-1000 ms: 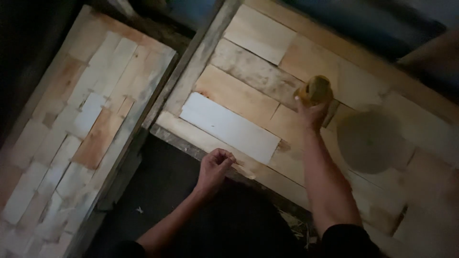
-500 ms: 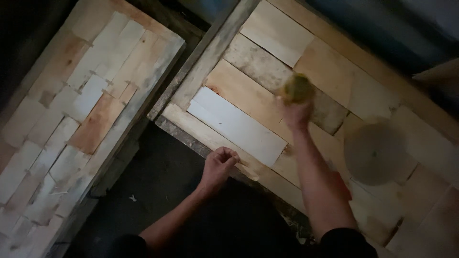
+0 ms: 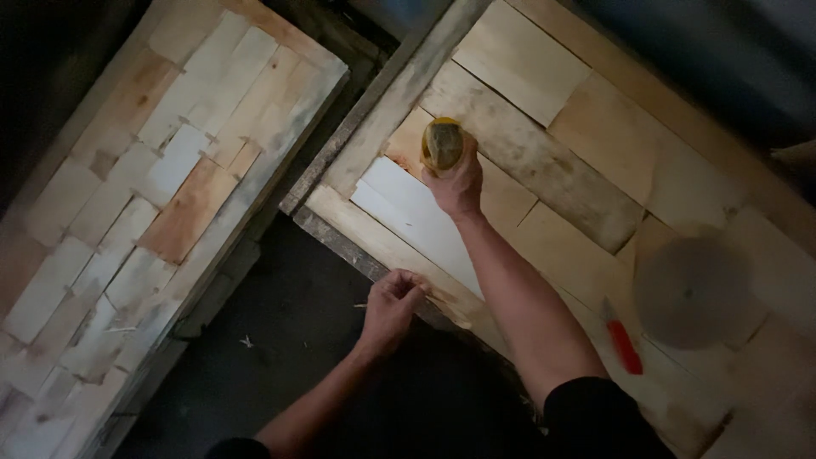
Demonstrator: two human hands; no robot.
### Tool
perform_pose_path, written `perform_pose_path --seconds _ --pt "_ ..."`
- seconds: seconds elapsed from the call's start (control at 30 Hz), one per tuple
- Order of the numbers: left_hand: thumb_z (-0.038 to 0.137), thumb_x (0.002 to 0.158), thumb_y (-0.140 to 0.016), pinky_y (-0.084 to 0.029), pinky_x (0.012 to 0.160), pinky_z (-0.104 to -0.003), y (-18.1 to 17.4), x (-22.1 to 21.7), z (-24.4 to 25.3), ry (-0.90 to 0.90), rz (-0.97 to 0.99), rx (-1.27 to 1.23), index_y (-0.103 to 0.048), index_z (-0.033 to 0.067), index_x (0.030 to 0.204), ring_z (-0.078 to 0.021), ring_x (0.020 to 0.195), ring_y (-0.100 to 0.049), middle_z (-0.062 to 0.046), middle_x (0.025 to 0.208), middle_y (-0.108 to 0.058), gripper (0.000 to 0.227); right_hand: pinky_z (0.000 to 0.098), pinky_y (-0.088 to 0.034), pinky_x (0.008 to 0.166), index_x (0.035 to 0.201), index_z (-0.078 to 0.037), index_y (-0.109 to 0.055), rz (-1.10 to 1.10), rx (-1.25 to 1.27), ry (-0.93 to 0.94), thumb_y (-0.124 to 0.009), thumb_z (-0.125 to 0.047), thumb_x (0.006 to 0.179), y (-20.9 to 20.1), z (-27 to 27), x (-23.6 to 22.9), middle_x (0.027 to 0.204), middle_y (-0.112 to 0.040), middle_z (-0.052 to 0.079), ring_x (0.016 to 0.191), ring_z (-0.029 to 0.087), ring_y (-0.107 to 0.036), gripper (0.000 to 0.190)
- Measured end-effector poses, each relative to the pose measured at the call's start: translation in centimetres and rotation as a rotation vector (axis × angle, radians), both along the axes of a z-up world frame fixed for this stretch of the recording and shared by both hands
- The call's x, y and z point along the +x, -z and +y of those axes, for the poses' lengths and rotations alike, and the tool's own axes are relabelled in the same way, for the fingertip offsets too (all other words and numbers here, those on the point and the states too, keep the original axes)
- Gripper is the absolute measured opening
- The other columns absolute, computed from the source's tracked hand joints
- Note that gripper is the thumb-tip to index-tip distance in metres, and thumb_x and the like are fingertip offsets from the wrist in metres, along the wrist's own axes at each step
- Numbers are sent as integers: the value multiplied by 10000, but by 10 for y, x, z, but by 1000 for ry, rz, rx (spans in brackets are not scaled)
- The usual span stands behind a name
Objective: Repairing a wooden surface by applying and trimming wood veneer strips.
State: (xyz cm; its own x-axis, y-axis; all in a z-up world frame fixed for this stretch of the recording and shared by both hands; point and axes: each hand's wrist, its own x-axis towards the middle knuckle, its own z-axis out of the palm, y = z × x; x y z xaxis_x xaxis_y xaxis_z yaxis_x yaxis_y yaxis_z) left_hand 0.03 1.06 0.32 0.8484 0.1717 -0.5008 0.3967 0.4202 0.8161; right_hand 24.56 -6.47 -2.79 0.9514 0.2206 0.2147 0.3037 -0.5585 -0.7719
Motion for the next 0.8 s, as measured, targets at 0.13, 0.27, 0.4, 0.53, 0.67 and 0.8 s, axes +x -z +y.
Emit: perform_pose_path --seconds 0.13,0.27,0.4,0.53,0.67,0.8 --pt "78 923 -721 -547 720 -237 3 1 3 12 63 38 -654 43 965 -69 783 -654 17 864 -698 87 463 -523 1039 1467 -48 -319 -13 -70 25 -867 -228 797 13 0 5 1330 -588 213 1203 382 -638 885" --pt "71 960 -713 -508 659 -252 18 7 -3 -25 -54 -29 -654 11 991 -95 737 -616 -15 852 -686 90 472 -522 1041 1465 -81 -348 73 -8 11 -890 -227 784 4 -4 2 1368 -601 182 1256 375 -617 883" --pt "69 920 -712 -533 611 -261 -24 33 -1 15 98 55 -676 26 1039 -111 698 -650 -31 825 -713 131 421 -574 1039 1492 -97 -368 95 89 -57 -855 -190 832 7 -7 1 1434 -565 176 1318 337 -607 826" --pt "73 920 -722 -529 631 -249 -21 48 -1 39 50 87 -675 45 1084 -104 713 -647 -29 840 -705 172 460 -497 1015 1541 26 -244 -64 84 -97 -861 -160 783 5 -29 -12 1477 -448 280 1329 395 -505 995" --pt "77 945 -721 -541 660 -255 -25 70 2 -2 -118 98 -687 6 1011 -114 738 -662 -44 866 -715 103 430 -564 999 1317 6 -543 408 149 -66 -677 -234 1022 4 -79 -42 1251 -656 195 1150 299 -661 404" --pt "98 950 -725 -553 671 -265 -57 93 5 -56 -152 61 -687 -4 982 -109 744 -651 -41 863 -720 114 388 -612 958 1266 6 -568 699 648 -364 -598 -263 1070 -67 -92 -91 1151 -712 118 1064 202 -727 334"
